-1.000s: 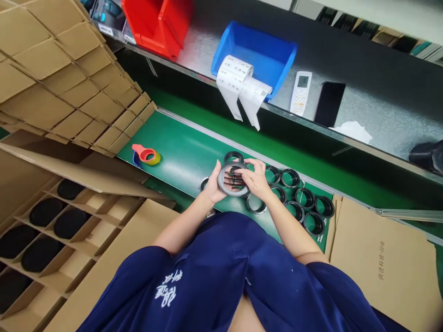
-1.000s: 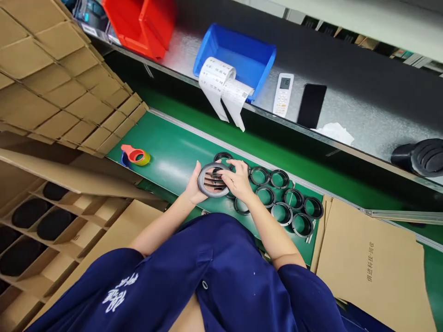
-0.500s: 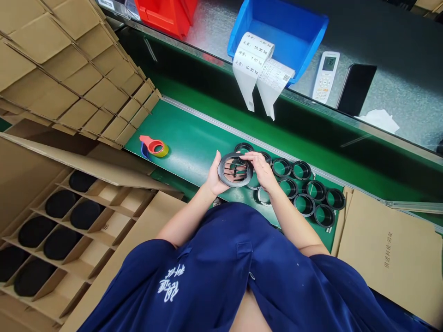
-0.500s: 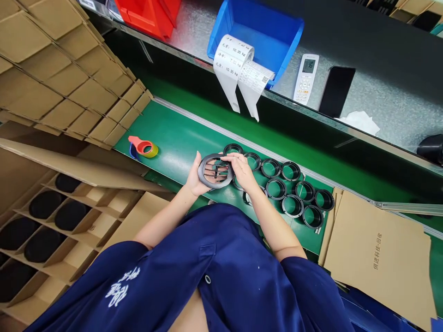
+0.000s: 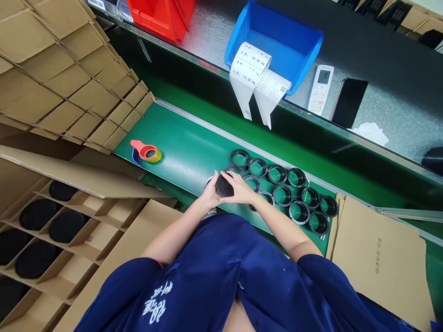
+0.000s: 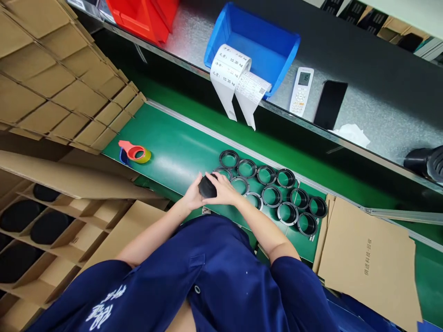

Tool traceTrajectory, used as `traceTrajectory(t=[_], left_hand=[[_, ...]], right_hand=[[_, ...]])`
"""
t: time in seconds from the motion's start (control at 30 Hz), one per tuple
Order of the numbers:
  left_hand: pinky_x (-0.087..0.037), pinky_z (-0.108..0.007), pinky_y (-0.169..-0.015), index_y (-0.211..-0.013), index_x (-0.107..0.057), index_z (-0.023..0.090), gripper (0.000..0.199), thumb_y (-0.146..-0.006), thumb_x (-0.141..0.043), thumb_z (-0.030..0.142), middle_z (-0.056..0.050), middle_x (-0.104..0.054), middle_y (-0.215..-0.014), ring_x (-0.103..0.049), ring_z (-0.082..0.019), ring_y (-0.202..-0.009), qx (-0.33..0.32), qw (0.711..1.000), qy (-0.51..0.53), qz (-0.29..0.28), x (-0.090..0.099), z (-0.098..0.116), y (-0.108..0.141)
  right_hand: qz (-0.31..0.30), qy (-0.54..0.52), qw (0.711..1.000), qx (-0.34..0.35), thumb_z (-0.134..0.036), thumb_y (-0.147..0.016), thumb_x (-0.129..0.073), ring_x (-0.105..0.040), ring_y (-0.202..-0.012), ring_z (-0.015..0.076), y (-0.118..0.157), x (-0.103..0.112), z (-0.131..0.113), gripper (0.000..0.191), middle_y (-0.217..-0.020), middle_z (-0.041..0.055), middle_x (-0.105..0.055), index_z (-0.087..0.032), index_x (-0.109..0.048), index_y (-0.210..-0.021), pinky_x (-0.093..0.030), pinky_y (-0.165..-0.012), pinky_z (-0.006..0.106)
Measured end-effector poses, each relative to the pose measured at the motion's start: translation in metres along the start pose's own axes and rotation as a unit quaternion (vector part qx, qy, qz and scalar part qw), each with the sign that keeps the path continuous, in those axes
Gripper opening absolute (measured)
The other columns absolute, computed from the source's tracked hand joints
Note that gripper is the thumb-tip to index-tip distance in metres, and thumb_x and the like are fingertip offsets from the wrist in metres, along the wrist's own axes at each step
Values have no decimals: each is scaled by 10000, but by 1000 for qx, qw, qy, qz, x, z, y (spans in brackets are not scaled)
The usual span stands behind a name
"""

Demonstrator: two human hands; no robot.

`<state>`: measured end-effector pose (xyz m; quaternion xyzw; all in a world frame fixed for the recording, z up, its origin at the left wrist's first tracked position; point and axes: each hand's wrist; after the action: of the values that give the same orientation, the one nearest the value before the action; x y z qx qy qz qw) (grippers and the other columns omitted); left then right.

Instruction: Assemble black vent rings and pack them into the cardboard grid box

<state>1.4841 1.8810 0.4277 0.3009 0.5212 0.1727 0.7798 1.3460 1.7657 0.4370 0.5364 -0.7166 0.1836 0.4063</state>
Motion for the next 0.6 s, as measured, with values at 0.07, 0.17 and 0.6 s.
traceTrajectory(t=[0.07,0.17,0.6], left_hand=[[-533,-583,-1021,-1448,-543,225,732,-919,-547,730,-189,-689,-1274,-679,-356,-1188,3,1000,-11,29,4,10,2],[-505,-582,-1061,-1449,-540,222,677,-950,-539,678,-212,-636,-1366,-634,-349,-1257,-20,998,-26,50,13,26,10],[-606,-416,-977,-1274,-632,134,342,-995,-571,322,-167,-697,-1298,-725,-249,-1096,-49,981,65,176,87,44,54]], right_hand=[[66,24,992,-103,-665,-777,-763,-355,-1447,407,-31,7,22,1143,-1613,223,-301,-213,-220,-1675,-343,-1181,553],[120,78,956,-255,-655,-809,-726,-357,-1426,439,-76,15,58,1105,-1591,270,-301,-158,-230,-1662,-292,-1175,573],[63,161,938,-300,-599,-743,-808,-364,-1393,443,-164,-14,79,1183,-1611,267,-259,-208,-184,-1669,-318,-1126,563]])
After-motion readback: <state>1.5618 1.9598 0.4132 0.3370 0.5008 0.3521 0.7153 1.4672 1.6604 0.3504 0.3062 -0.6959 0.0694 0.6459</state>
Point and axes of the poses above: each hand's wrist, its own y-axis away from the middle knuckle, its own x-axis out of the back of the hand, z = x × y
